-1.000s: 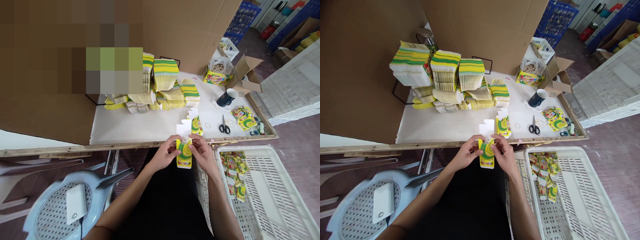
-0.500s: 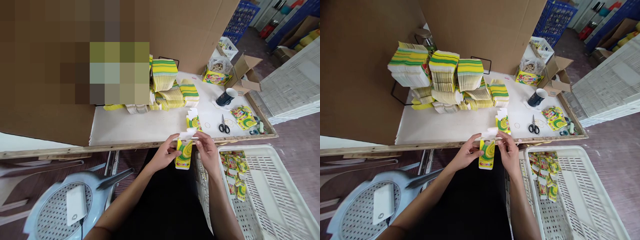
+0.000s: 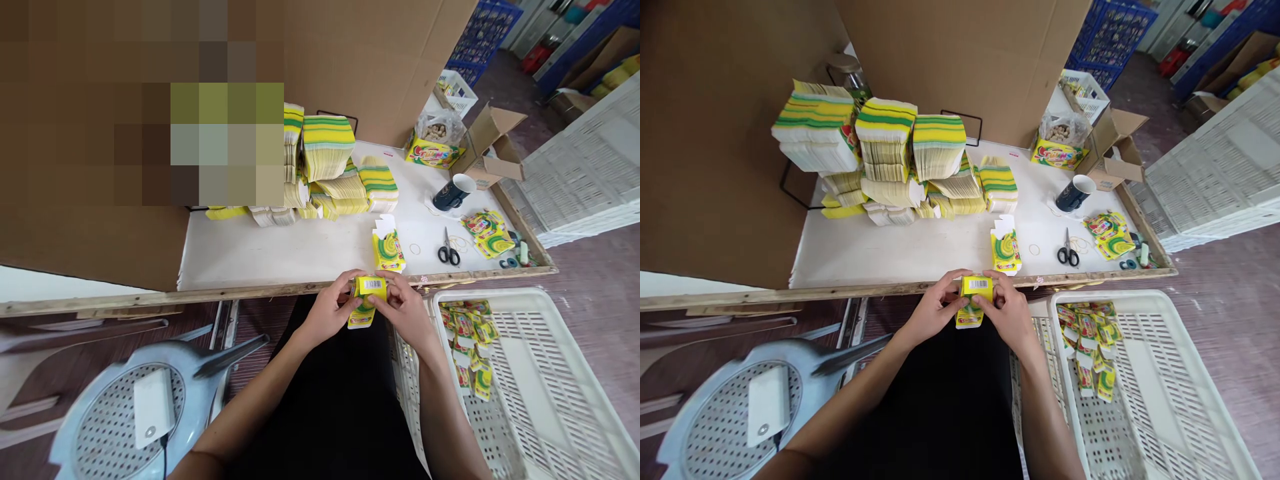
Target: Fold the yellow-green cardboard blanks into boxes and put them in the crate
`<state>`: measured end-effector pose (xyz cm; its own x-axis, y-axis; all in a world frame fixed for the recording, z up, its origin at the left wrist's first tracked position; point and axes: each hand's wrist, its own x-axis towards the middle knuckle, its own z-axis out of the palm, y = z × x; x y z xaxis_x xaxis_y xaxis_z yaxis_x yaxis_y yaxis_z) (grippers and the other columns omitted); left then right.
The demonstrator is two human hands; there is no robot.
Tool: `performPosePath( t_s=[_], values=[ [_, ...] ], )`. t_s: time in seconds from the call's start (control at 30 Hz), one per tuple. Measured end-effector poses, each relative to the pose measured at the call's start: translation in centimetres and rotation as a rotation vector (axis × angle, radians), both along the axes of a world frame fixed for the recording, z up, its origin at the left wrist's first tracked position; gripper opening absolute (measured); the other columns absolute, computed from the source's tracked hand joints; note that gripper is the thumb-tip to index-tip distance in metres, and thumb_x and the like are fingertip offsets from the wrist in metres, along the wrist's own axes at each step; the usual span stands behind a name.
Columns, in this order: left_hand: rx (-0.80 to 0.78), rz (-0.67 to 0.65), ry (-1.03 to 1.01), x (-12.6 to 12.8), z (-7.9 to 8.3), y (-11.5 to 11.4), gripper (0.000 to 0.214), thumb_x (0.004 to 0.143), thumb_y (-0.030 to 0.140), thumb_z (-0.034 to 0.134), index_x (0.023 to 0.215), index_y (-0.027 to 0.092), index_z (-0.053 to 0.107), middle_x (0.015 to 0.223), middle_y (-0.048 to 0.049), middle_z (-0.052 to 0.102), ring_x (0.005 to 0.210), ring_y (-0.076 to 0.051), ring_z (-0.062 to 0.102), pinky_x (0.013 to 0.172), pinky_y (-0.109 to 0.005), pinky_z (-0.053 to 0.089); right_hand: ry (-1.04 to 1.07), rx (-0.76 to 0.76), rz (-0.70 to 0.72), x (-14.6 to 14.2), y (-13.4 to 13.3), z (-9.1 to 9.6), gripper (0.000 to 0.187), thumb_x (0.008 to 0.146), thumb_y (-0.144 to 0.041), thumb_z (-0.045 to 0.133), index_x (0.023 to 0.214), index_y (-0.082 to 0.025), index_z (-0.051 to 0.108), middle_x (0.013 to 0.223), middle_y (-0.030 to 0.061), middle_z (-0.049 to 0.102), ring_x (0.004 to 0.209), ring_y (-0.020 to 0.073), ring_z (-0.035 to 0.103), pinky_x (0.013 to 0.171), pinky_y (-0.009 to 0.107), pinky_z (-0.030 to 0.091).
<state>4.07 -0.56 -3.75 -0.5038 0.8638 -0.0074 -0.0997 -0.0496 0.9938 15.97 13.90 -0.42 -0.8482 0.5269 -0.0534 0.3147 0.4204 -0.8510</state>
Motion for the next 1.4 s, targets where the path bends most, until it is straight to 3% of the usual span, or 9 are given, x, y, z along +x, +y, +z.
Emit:
performPosePath(
  t_s=[0.17,0.33,0.5,0.6,0.73,0.83,1.0,1.17,1.4],
  values=[
    [0.009,-0.076,-0.088,0.2,0.1,0.1,0.053,0.09,0.031,0.058,0.14,0.022,0.043,0.121,-0.012,0.068,0.104,-0.022,0.068,0.088,-0.031,0.054,-0.08,0.106,-0.091,-0.4,-0.5,-0.3,0.036,0.084,-0.037,0.066,0.115,-0.023,0.057,0.063,-0.0047,0.065,0.054,0.0158,0.055,0.057,0.026,0.038],
    [0.045,-0.043,-0.215,0.0,0.5,0.2,0.056,0.084,0.033,0.069,0.134,0.022,0.047,0.107,-0.0095,0.072,0.087,-0.02,0.07,0.077,-0.028,0.055,-0.075,0.135,-0.067,-0.3,-0.2,-0.4,0.043,0.087,-0.042,0.064,0.125,-0.023,0.06,0.048,-0.0092,0.048,0.045,0.0136,0.043,0.055,0.026,0.036],
    [0.049,-0.04,-0.272,0.6,0.7,0.9,0.057,0.076,0.033,0.077,0.125,0.02,0.052,0.095,-0.0066,0.072,0.074,-0.017,0.069,0.067,-0.025,0.053,0.106,0.12,-0.122,-0.2,-0.4,-0.9,0.035,0.091,-0.045,0.059,0.115,-0.022,0.068,0.078,0.0012,0.064,0.059,0.0142,0.049,0.061,0.028,0.042],
    [0.063,-0.038,-0.25,1.3,0.7,1.6,0.058,0.08,0.034,0.074,0.13,0.022,0.049,0.098,-0.0074,0.071,0.079,-0.017,0.069,0.073,-0.027,0.055,0.182,0.109,-0.19,0.5,-0.7,-0.2,0.031,0.091,-0.043,0.06,0.11,-0.021,0.067,0.084,0.0031,0.064,0.062,0.0149,0.049,0.06,0.028,0.042],
    [0.054,0.017,-0.081,1.3,0.6,2.0,0.075,0.083,0.034,0.071,0.147,0.026,0.033,0.121,-0.0107,0.066,0.11,-0.022,0.065,0.102,-0.036,0.048,0.236,0.582,-0.609,3.8,1.2,2.2,0.03,0.086,-0.043,0.067,0.102,-0.018,0.07,0.092,0.0084,0.066,0.079,0.0212,0.053,0.076,0.036,0.043],
    [0.019,0.075,-0.007,0.9,0.0,1.9,0.068,0.084,0.035,0.07,0.143,0.024,0.039,0.123,-0.0117,0.065,0.118,-0.022,0.062,0.108,-0.039,0.042,0.134,0.892,-0.82,5.8,3.8,2.9,0.047,0.079,-0.049,0.073,0.11,-0.014,0.068,0.107,0.0161,0.064,0.102,0.0321,0.052,0.097,0.052,0.034],
    [0.005,0.062,-0.008,1.3,-0.4,2.0,0.05,0.086,0.035,0.067,0.131,0.02,0.052,0.116,-0.0121,0.069,0.107,-0.021,0.066,0.102,-0.039,0.047,0.046,0.739,-0.583,2.3,5.9,-1.6,0.055,0.088,-0.06,0.055,0.114,-0.013,0.065,0.112,0.0179,0.064,0.106,0.033,0.052,0.098,0.05,0.032],
    [-0.04,0.1,0.03,0.7,-0.2,0.9,0.044,0.087,0.034,0.066,0.126,0.019,0.055,0.112,-0.0115,0.069,0.104,-0.02,0.066,0.1,-0.038,0.048,-0.208,0.573,-0.565,-3.4,5.9,-6.6,0.07,0.083,-0.062,0.06,0.126,-0.008,0.058,0.117,0.0242,0.06,0.106,0.037,0.047,0.093,0.051,0.031],
    [-0.104,0.174,0.025,-0.4,-0.8,0.5,0.038,0.087,0.032,0.065,0.122,0.018,0.057,0.108,-0.0101,0.07,0.096,-0.018,0.068,0.095,-0.036,0.05,-0.355,0.579,-0.613,-4.1,5.3,-7.1,0.045,0.085,-0.047,0.064,0.115,-0.015,0.061,0.114,0.017,0.062,0.106,0.0347,0.047,0.093,0.046,0.029]
  ],
)
